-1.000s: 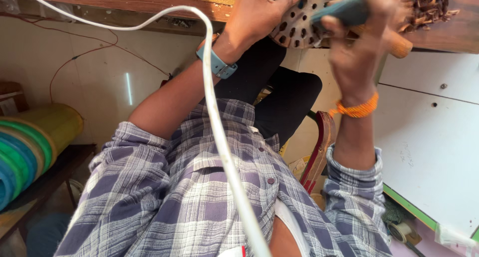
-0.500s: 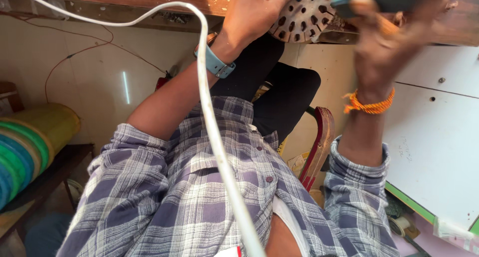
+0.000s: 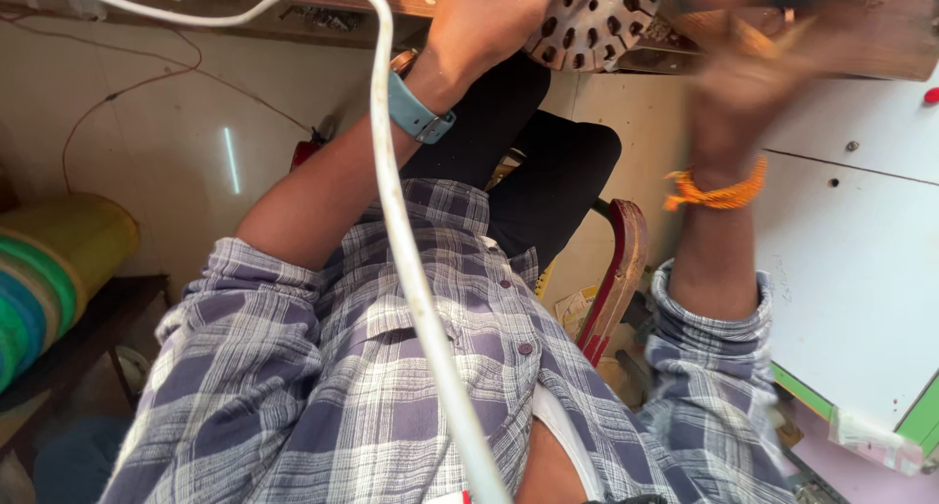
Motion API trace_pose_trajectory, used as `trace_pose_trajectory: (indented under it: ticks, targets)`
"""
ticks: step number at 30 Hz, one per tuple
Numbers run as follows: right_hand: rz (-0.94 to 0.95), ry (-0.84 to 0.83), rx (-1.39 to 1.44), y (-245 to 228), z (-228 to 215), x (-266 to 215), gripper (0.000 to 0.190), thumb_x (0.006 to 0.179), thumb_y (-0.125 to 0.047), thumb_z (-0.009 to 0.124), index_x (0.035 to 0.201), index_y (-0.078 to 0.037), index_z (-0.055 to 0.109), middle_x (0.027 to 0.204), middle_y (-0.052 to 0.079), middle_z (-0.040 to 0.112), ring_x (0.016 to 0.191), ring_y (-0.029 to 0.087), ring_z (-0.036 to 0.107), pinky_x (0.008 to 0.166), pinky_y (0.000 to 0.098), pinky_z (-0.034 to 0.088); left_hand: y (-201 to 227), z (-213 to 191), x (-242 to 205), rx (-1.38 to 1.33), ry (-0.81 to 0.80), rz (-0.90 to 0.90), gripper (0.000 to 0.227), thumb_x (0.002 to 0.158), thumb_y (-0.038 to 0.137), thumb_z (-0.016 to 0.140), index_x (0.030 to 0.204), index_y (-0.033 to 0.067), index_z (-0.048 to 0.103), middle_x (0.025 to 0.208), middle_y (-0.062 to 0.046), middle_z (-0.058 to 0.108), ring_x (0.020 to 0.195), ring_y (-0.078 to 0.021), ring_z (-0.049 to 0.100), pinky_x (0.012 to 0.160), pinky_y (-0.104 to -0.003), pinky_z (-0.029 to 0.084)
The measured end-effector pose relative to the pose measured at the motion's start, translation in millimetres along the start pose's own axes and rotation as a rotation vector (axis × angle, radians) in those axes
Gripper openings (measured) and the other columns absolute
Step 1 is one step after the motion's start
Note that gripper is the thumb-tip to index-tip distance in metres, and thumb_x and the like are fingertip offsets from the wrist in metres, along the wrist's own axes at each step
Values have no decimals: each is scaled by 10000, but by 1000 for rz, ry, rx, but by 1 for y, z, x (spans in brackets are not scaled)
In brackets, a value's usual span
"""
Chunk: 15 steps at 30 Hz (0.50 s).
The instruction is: The person holds a circular wooden object with multiple holes and uses a chisel and hammer to carve and shape its edges. They repeatedly strike the chisel against the wood, remove shavings, and inspect the object while working at a cluttered workbench.
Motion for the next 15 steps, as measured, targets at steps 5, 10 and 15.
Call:
trace_pose_trajectory:
  ticks: [5,10,15]
  targets:
    - [618,-245,79,38,1,-4,689,996,-381,798,1536,-141,444,1228,157,605,962,287,570,936,417,467,9,-2,4,-30,98,175,252,1036,259,674,993,18,735,719,-81,733,600,-163,721,507,-303,535]
    - [105,188,251,-3,-26,8,777,1095,-215,847,1615,-150,274,1386,104,563,1187,253,581,1098,365,501,-8,12,1,48,4,88,263,1047,248,612,943,44,741,683,-82,713,541,-180,677,474,-328,497]
    - [472,-81,186,23,-6,10,660,993,-318,843,1497,-71,495,1240,134,547,965,236,478,872,336,435,-10,17,6,11,43,121,249,1026,248,624,975,37,746,660,-95,702,520,-188,667,460,-342,489]
Point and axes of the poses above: each hand's wrist, its own x-axis towards the middle knuckle, its own z-axis out of the palm, y = z × x, the point moved 7 cm from there along x, towards the middle knuckle
